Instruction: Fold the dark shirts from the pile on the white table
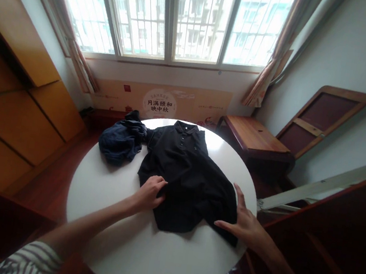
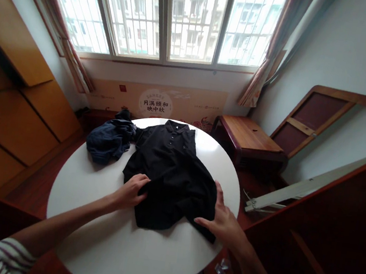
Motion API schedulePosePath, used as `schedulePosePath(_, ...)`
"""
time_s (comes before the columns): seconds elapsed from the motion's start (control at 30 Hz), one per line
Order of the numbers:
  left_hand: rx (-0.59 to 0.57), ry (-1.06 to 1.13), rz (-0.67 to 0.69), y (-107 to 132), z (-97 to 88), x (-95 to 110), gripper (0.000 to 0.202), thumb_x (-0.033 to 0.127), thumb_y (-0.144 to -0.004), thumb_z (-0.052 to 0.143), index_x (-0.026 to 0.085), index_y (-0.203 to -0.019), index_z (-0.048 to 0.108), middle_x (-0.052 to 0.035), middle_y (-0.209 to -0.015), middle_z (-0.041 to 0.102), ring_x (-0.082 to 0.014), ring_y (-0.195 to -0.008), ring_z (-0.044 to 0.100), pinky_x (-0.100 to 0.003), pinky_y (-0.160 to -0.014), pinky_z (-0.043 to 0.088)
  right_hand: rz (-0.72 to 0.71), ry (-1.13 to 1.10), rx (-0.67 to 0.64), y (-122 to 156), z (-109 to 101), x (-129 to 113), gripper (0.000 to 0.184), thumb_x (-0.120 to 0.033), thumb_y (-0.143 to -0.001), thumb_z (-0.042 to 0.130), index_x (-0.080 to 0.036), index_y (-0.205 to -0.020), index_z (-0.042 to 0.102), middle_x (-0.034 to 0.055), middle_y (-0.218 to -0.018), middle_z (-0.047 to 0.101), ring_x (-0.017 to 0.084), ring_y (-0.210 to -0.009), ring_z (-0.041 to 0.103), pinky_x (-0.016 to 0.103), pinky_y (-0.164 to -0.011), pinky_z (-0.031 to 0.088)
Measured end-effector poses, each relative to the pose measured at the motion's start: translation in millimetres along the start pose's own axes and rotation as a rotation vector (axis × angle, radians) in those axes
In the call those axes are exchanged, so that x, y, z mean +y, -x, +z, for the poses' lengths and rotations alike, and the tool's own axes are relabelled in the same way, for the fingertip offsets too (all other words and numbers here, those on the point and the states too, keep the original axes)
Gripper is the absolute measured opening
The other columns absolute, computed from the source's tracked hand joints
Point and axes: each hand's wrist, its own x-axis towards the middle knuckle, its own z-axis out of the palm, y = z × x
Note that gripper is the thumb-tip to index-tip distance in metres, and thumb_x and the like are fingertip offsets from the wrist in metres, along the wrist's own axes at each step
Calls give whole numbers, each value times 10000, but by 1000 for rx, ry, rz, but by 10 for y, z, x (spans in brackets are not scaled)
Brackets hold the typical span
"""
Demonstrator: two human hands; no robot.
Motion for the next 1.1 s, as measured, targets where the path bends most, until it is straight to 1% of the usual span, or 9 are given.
schedulePosePath(0.17, 180, 165, -39, 71, -253, -46, 161, 101, -783, 455, 178, -842, 584, -44, -833, 617, -185, -779, 594, -299, -732, 477, -4, -257, 51, 95, -185, -11, 955, -465, -813, 664, -222, -1549, 106, 135, -1046, 719, 292, -893, 714, 423, -854, 564)
schedulePosePath(0.27, 400, 237, -78, 308, -545, -166, 133, 144, -803, 461, 176, -803, 590, -24, -749, 618, -172, -717, 584, -274, -677, 450, 59, -491, 127, 165, -420, -82, 886, -501, -782, 705, -281, -1501, 237, 101, -1084, 720, 277, -855, 720, 381, -733, 602)
schedulePosePath(0.37, 466, 349, -115, 648, -749, -383, 121, 252, -802, 529, 172, -736, 590, -21, -664, 600, -172, -647, 568, -270, -622, 441, 138, -601, 124, 208, -557, -83, 716, -507, -732, 757, -300, -1351, 462, 77, -1070, 725, 274, -799, 724, 353, -644, 606)
schedulePosePath(0.5, 372, 475, -168, 1097, -844, -616, 245, 352, -820, 497, 168, -682, 583, -25, -603, 572, -175, -578, 545, -278, -563, 442, 64, -383, 7, 178, -441, 80, 536, -548, -747, 729, -255, -1185, 631, 64, -944, 718, 260, -759, 707, 341, -617, 590)
schedulePosePath(0.67, 22, 261, -234, 1349, -839, -390, 271, 252, -903, 415, 171, -764, 633, -27, -660, 607, -169, -633, 587, -271, -630, 491, -300, 294, 379, 242, 21, 30, 395, -513, -898, 566, -205, -1094, 716, 109, -912, 631, 259, -813, 641, 429, -774, 554)
schedulePosePath(0.73, -32, 134, -168, 1371, -778, -196, 224, 317, -914, 500, 187, -989, 666, -66, -897, 671, -204, -834, 638, -308, -778, 528, -494, 351, 257, 340, 219, -142, 367, -469, -922, 568, -208, -1148, 694, 125, -1037, 632, 269, -960, 625, 432, -861, 536)
schedulePosePath(0.87, -116, -104, -16, 1428, -563, -7, 629, 447, -765, 749, 260, -1334, 557, -113, -1246, 602, -292, -1096, 599, -409, -944, 525, -727, 390, -138, 512, 538, -461, 649, -531, -744, 771, -183, -1268, 614, 131, -1198, 627, 314, -1113, 564, 463, -936, 508)
schedulePosePath(1.0, -64, -163, -25, 1529, -439, -108, 405, 277, -931, 563, 263, -1336, 556, -99, -1186, 613, -224, -1042, 633, -330, -908, 551, -752, 447, -179, 512, 653, -529, 312, -193, -899, 592, -152, -1207, 613, 113, -1071, 645, 258, -986, 577, 415, -848, 508)
schedulePosePath(1.1, -34, -151, -44, 1564, -443, -150, 438, 282, -936, 567, 276, -1371, 516, -97, -1244, 587, -229, -1107, 614, -334, -951, 535, -745, 468, -178, 469, 615, -522, 287, -8, -877, 434, -154, -1022, 635, 77, -893, 608, 199, -792, 545, 342, -711, 474)
